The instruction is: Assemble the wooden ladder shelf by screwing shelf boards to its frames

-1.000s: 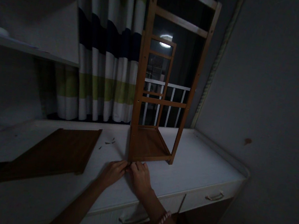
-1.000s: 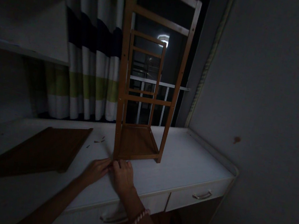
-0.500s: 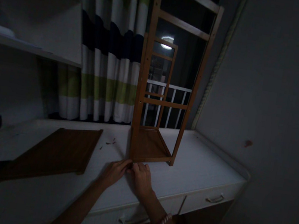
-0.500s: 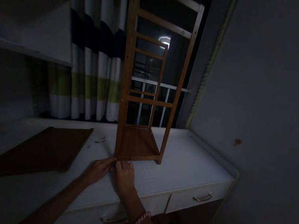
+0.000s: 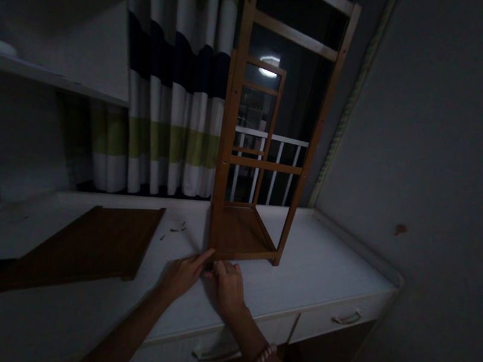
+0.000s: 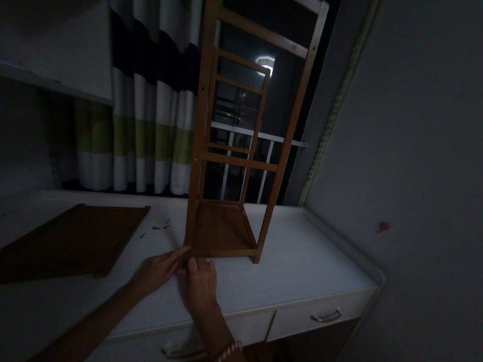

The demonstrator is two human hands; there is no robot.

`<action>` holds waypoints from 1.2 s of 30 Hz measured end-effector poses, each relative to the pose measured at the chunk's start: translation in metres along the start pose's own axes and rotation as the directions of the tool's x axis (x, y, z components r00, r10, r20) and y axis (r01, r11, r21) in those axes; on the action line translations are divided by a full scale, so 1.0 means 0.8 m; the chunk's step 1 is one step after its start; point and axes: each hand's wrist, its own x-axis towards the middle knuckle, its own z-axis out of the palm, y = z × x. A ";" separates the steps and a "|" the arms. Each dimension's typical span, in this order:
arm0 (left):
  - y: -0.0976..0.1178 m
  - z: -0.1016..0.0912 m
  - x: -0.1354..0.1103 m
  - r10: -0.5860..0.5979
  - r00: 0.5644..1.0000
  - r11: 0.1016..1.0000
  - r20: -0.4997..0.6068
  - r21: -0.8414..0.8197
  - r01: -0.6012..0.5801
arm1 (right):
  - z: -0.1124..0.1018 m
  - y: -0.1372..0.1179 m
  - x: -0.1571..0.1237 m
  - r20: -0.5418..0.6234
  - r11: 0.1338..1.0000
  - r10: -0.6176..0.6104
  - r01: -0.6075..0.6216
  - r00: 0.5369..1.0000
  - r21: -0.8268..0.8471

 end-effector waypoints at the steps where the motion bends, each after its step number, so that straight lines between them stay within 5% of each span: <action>1: 0.000 0.000 0.000 -0.004 1.000 1.000 0.006 0.011 0.004 | 0.000 0.000 0.000 -0.002 1.000 0.001 -0.001 1.000 0.003; 19: 0.010 -0.009 0.007 0.104 0.963 0.984 0.247 0.117 -0.137 | 0.003 0.004 0.000 0.029 0.999 -0.003 0.002 1.000 0.040; 36: 0.025 -0.018 0.004 0.016 0.964 0.969 0.267 0.233 -0.081 | -0.001 0.001 -0.001 0.083 0.999 0.031 -0.030 0.996 -0.011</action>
